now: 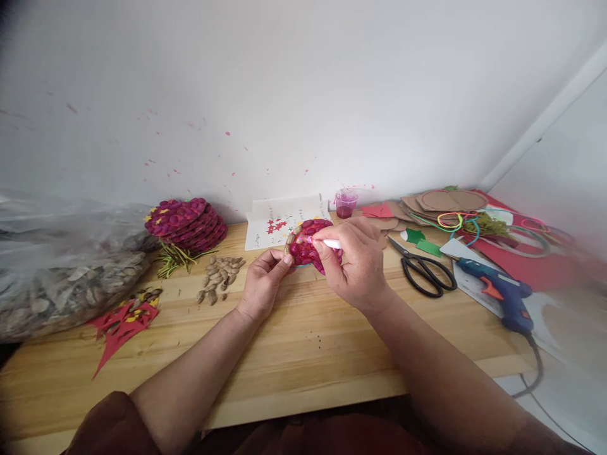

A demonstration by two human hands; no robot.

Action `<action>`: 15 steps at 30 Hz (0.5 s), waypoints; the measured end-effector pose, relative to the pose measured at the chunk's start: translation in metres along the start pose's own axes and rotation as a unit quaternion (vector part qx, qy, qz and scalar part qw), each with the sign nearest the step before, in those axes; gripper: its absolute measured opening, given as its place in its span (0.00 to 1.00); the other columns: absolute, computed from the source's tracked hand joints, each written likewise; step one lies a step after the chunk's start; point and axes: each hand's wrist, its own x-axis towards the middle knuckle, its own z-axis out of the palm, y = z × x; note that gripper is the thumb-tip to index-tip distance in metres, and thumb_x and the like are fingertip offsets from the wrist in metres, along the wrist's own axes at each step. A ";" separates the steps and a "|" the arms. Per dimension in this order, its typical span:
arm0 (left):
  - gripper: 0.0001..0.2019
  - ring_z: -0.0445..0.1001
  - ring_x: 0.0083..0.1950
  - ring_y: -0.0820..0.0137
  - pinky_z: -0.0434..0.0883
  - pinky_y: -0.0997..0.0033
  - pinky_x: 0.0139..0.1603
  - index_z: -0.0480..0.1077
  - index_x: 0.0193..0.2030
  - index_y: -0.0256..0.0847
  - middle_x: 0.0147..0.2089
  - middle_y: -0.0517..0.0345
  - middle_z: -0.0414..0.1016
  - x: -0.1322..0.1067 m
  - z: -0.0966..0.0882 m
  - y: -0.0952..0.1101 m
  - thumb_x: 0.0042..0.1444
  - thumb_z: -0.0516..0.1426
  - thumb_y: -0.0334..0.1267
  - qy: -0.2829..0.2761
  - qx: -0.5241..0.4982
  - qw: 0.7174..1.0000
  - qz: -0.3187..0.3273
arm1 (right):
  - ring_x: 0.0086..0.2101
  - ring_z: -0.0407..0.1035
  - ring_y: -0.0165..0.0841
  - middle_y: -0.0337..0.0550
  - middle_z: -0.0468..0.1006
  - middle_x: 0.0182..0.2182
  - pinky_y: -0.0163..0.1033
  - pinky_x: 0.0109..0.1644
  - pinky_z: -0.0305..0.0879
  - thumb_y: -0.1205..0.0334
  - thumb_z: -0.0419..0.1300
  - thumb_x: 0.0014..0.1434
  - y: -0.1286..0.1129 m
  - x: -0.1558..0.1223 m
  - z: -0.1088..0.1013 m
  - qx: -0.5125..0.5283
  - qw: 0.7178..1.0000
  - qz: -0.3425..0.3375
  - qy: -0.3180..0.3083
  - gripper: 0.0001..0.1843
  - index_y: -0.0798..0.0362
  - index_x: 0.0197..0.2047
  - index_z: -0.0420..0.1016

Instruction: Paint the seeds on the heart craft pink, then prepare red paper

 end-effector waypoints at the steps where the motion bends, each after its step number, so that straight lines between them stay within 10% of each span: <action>1: 0.21 0.70 0.35 0.72 0.70 0.69 0.43 0.74 0.30 0.39 0.31 0.60 0.74 0.000 0.000 0.000 0.46 0.74 0.52 0.001 -0.001 1.000 -0.001 | 0.37 0.72 0.38 0.42 0.81 0.33 0.49 0.46 0.66 0.66 0.65 0.65 0.000 0.000 0.000 0.002 1.000 -0.002 -0.005 0.03 0.49 0.42 0.77; 15: 0.22 0.70 0.33 0.71 0.69 0.69 0.41 0.73 0.30 0.39 0.30 0.60 0.74 -0.001 0.001 0.004 0.45 0.73 0.54 0.001 0.008 1.000 -0.017 | 0.37 0.73 0.37 0.41 0.82 0.35 0.45 0.47 0.68 0.67 0.64 0.65 0.004 0.002 0.001 0.033 0.999 0.008 0.006 0.05 0.48 0.43 0.77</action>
